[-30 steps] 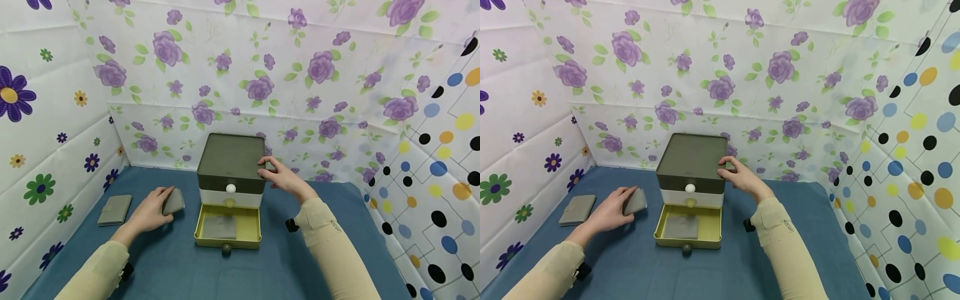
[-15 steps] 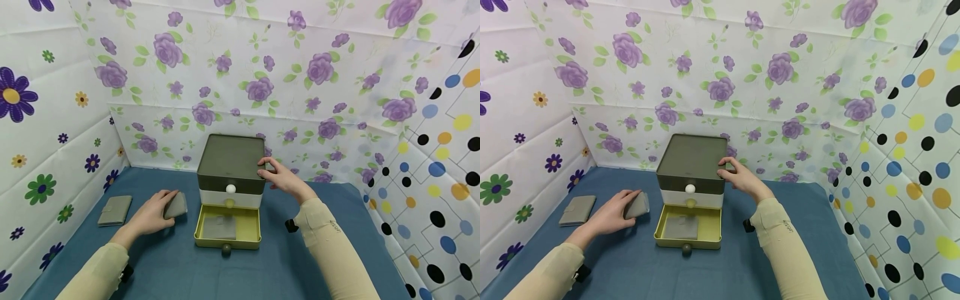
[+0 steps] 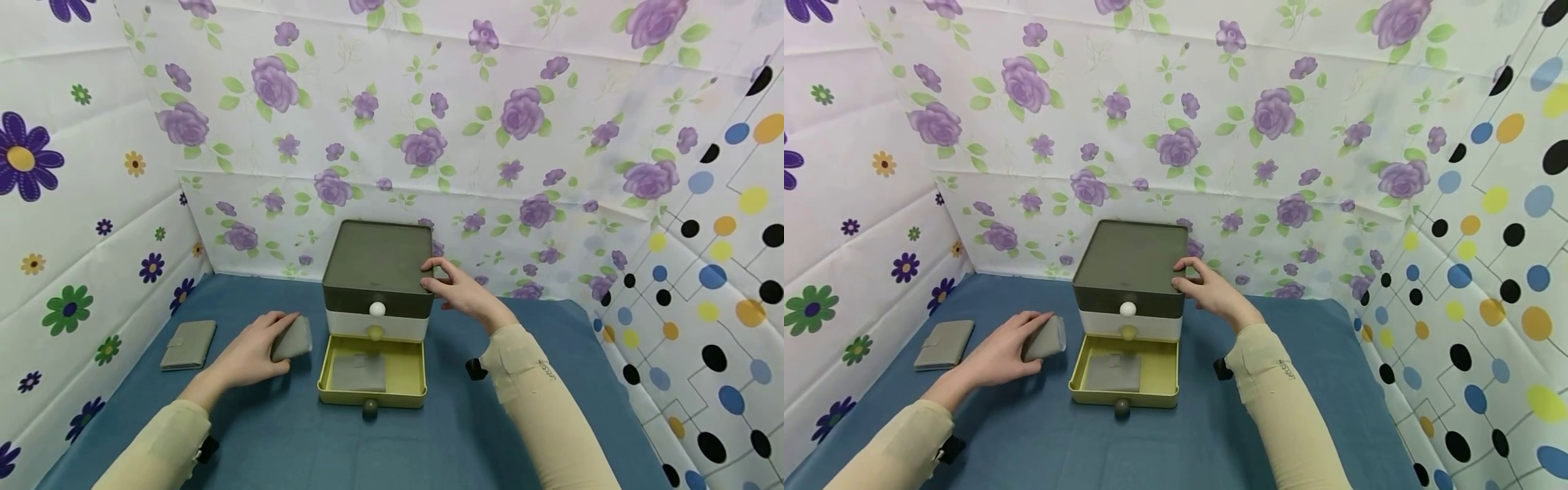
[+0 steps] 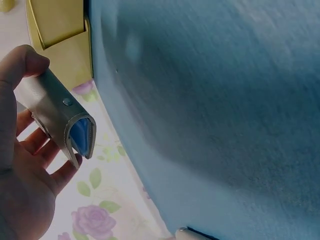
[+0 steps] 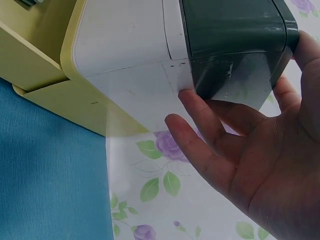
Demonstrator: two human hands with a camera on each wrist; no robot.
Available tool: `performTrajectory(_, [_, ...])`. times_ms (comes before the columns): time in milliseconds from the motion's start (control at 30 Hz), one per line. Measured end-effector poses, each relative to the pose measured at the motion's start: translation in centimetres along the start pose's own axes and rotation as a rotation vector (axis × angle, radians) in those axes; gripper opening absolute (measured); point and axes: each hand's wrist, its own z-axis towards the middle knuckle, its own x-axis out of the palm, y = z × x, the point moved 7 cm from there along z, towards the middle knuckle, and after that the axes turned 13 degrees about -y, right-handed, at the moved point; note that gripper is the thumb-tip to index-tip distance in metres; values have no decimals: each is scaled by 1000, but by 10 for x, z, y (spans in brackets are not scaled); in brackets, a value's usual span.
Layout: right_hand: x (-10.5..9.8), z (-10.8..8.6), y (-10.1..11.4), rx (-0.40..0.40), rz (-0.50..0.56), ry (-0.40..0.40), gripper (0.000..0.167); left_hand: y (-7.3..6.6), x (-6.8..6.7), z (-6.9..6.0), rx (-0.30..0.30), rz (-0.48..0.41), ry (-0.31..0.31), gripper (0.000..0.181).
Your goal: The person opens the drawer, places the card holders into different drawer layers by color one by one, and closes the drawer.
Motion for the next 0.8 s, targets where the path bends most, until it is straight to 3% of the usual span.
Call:
performTrajectory(500, [0, 0, -3, 15, 6, 3, 38, -23, 3, 0, 72, -22, 17, 92])
performTrajectory(800, [0, 1, -4, 14, 8, 5, 39, -39, 1, 2, 148, -39, 27, 95])
